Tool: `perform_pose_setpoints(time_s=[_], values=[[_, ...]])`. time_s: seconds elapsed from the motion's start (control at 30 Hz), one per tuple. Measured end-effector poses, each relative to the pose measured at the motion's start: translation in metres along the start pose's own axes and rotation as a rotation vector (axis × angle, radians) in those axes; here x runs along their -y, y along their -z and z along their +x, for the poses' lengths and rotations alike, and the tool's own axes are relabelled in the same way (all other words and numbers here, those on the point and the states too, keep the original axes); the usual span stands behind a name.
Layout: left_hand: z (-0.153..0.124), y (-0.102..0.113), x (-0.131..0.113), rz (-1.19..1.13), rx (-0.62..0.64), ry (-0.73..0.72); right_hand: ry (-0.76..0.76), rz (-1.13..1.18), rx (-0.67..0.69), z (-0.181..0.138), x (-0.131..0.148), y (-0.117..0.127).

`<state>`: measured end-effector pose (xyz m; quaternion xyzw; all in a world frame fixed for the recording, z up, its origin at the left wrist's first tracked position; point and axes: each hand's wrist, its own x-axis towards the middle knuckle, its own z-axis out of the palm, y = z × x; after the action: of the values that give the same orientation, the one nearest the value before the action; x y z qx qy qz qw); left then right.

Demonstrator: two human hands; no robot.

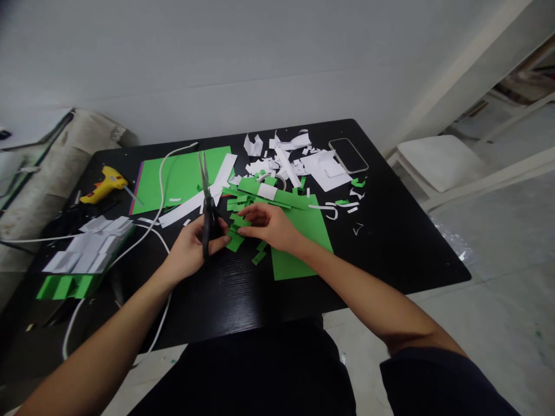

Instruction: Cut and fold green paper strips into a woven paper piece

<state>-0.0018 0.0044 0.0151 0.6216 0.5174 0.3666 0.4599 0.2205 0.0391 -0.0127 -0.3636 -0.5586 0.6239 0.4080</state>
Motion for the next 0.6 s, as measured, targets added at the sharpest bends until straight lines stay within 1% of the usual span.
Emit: perform_pose_setpoints(time_s=[0.2,0.33,0.6], values=[[0.0008,-0.0005,0.0017,-0.034,-0.001,0.002,-0.001,0.023,-0.019,-0.0001,-0.0005,0.0012],[0.0018,-0.0006,0.0037,-0.050,-0.038,-0.001,-0.016,0.027,-0.027,-0.0002,0.0015,0.0014],[0.0008,-0.0018,0.0020,-0.067,-0.094,-0.031,-0.038,0.041,0.000,-0.0006,0.0026,0.0006]])
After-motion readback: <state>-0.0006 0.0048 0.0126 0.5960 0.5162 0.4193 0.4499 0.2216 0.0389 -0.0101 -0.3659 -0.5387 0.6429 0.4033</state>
